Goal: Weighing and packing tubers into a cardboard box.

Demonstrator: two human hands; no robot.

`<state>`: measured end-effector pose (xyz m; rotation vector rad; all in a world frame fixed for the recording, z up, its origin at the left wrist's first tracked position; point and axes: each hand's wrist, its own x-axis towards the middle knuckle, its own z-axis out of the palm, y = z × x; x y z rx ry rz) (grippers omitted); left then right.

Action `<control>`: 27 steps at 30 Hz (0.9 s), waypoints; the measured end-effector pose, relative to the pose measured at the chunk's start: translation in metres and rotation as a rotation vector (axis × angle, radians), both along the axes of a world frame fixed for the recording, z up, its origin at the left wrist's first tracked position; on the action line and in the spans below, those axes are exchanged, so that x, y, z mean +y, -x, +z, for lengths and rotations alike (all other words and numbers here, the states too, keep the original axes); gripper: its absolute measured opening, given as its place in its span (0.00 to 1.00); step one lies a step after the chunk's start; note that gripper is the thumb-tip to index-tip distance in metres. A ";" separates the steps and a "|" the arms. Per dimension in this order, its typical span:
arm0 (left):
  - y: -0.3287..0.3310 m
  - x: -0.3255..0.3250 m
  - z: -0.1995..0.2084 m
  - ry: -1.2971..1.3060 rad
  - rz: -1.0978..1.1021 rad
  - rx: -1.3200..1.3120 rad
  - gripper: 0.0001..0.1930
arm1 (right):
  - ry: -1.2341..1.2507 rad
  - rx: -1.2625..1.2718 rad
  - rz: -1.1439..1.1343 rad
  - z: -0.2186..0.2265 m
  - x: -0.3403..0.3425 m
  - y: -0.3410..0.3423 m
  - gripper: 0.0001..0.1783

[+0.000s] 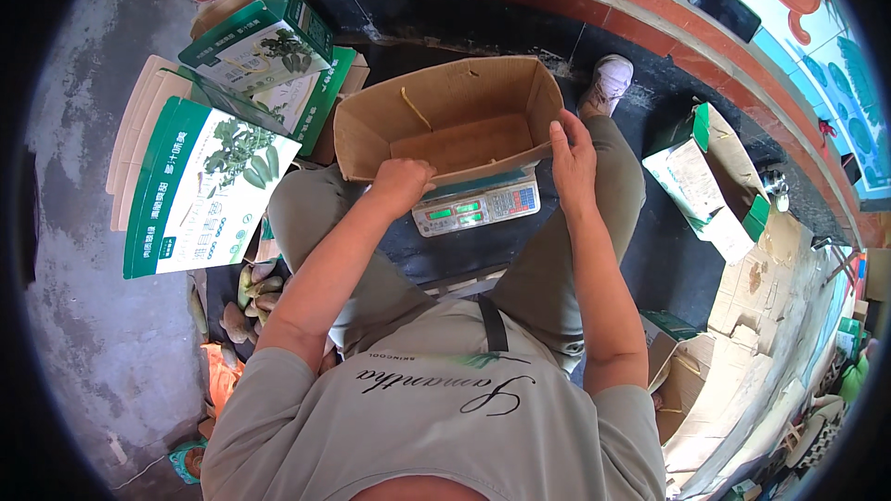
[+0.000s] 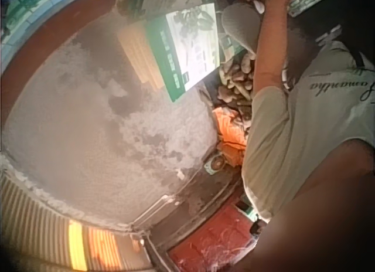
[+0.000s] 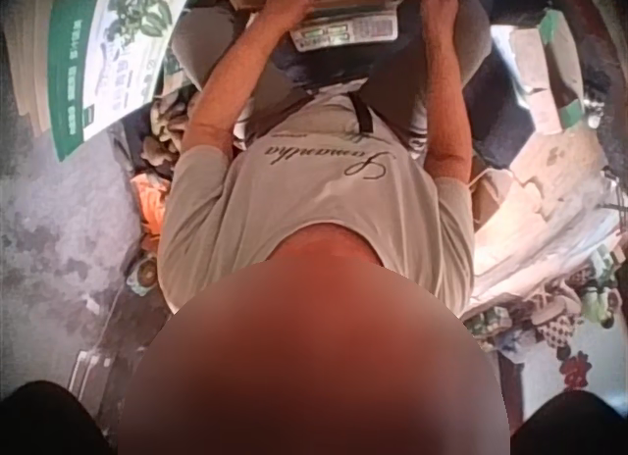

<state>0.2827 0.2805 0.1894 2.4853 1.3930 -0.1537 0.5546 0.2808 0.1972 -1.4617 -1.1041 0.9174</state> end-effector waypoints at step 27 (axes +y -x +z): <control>-0.002 -0.015 0.001 0.176 0.039 0.099 0.11 | -0.066 -0.354 -0.008 -0.007 -0.006 0.000 0.19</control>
